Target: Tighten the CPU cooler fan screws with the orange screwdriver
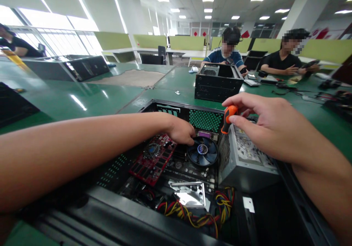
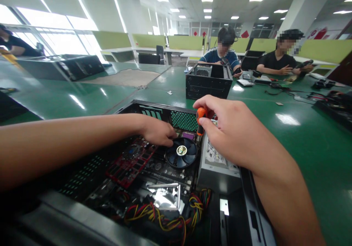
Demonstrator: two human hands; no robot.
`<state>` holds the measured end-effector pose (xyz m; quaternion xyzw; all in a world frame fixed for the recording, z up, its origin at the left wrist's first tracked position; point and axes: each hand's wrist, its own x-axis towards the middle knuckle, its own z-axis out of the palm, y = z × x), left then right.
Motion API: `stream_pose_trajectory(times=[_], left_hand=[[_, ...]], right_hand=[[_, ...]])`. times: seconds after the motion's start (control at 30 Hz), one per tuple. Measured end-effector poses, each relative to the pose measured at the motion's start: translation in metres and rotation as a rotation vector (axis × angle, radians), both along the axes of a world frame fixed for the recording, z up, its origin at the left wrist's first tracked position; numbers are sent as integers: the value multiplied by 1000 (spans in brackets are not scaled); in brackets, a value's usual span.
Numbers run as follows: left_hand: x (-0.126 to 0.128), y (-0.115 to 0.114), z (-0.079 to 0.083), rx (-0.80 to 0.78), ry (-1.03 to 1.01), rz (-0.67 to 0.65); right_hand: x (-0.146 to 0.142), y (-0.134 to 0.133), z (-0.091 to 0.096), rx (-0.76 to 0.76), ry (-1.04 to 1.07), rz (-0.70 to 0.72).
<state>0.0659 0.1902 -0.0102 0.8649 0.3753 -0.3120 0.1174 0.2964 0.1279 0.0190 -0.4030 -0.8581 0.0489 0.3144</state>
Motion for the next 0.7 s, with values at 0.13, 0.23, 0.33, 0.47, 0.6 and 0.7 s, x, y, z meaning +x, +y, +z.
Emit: stream_pose_trajectory(times=[0.13, 0.23, 0.33, 0.47, 0.6, 0.7], left_hand=[[0, 0, 0, -5, -10, 1], [0, 0, 1, -4, -12, 20], [0, 0, 1, -7, -8, 14], [0, 1, 0, -13, 1, -2], [-1, 2, -1, -11, -8, -18], [-1, 1, 0, -14, -3, -15]], right_hand=[[0, 0, 1, -31, -13, 0], [0, 0, 1, -36, -14, 5], [-1, 0, 0, -42, -29, 14], [-1, 0, 1, -44, -46, 15], [0, -1, 2, -19, -15, -3], [-1, -2, 2, -15, -1, -3]])
